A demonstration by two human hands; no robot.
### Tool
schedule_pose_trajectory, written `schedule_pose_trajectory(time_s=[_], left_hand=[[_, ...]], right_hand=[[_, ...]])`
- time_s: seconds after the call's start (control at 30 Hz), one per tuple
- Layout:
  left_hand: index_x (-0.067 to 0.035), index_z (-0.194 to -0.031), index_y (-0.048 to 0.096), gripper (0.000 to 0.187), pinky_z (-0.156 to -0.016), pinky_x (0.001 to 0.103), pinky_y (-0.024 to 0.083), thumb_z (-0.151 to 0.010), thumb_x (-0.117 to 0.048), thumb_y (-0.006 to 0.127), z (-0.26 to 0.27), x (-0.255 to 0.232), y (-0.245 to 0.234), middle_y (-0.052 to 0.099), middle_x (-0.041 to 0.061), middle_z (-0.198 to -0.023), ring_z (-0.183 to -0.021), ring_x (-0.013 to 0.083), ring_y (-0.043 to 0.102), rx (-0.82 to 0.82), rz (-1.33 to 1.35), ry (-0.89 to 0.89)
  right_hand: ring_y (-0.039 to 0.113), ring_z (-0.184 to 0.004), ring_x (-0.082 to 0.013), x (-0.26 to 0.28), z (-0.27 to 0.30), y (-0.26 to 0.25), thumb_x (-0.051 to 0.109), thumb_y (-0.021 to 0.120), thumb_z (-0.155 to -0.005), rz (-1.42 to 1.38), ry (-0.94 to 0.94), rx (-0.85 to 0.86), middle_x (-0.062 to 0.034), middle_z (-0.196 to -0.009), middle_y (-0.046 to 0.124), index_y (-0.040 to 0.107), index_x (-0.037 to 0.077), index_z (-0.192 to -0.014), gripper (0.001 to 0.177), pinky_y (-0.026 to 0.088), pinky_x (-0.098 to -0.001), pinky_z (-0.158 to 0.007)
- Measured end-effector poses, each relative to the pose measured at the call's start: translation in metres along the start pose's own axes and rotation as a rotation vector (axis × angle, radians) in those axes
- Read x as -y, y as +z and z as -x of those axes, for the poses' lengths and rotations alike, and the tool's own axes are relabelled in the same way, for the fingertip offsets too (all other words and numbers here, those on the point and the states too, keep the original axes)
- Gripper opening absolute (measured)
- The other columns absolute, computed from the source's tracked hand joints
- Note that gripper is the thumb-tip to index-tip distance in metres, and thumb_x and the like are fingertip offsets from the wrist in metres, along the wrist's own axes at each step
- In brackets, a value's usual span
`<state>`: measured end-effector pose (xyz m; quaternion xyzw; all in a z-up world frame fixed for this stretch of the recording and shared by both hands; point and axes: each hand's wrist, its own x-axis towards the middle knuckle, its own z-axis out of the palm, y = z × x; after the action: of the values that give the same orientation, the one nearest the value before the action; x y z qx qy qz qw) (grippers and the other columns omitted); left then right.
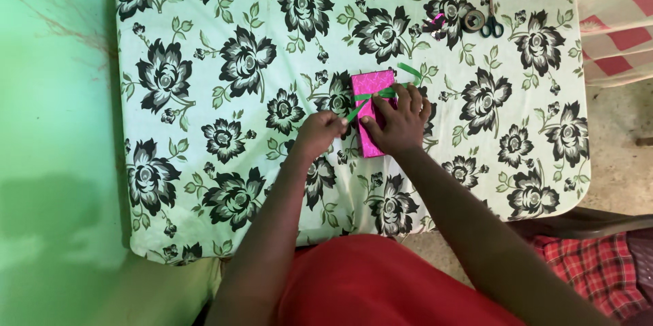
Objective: The person places a green ribbon across a pink gift box on a floral tablecloth, then ties the ribbon into a bow. The person adjusts the bow and the box, then sets the finished gift on the table.
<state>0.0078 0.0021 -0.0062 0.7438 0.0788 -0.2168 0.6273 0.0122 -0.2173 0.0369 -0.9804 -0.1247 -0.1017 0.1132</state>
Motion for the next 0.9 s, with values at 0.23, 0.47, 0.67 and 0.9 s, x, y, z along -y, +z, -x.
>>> schedule_pose_trajectory(time_s=[0.23, 0.47, 0.67, 0.9], left_hand=[[-0.010, -0.118, 0.075, 0.027, -0.077, 0.024, 0.047, -0.094, -0.023, 0.071, -0.019, 0.000, 0.006, 0.069, -0.003, -0.093, -0.081, 0.0051, 0.055, 0.076, 0.384, 0.041], [0.002, -0.104, 0.070, 0.017, -0.099, 0.030, 0.051, -0.095, -0.013, 0.069, -0.047, 0.012, 0.023, 0.073, -0.001, -0.128, -0.109, 0.0100, 0.066, 0.158, 0.562, 0.222], [-0.006, -0.110, 0.075, 0.030, -0.090, 0.033, 0.050, -0.095, -0.031, 0.067, -0.036, 0.007, 0.021, 0.075, 0.008, -0.103, -0.096, 0.0157, 0.065, 0.031, 0.383, 0.039], [-0.009, -0.115, 0.069, 0.041, -0.080, 0.042, 0.054, -0.094, -0.044, 0.068, -0.013, -0.009, 0.007, 0.075, 0.010, -0.089, -0.084, 0.0284, 0.072, -0.281, -0.225, -0.071]], right_hand=[[0.032, -0.146, -0.0417, 0.000, 0.001, 0.001, 0.067, 0.066, -0.091, 0.024, -0.013, -0.038, -0.0144, -0.149, 0.049, 0.073, 0.026, -0.128, 0.056, 0.017, -0.0627, -0.117], [0.033, -0.146, -0.0411, 0.000, 0.001, 0.001, 0.067, 0.066, -0.090, 0.022, -0.017, -0.039, -0.0137, -0.150, 0.049, 0.073, 0.026, -0.128, 0.057, 0.018, -0.0623, -0.117], [0.032, -0.147, -0.0408, 0.000, 0.001, 0.002, 0.067, 0.066, -0.092, 0.039, -0.019, -0.040, -0.0142, -0.150, 0.049, 0.073, 0.026, -0.129, 0.055, 0.018, -0.0623, -0.117], [0.032, -0.147, -0.0402, -0.001, 0.002, 0.003, 0.068, 0.066, -0.090, 0.026, -0.010, -0.033, -0.0133, -0.151, 0.049, 0.074, 0.026, -0.127, 0.056, 0.018, -0.0625, -0.117]])
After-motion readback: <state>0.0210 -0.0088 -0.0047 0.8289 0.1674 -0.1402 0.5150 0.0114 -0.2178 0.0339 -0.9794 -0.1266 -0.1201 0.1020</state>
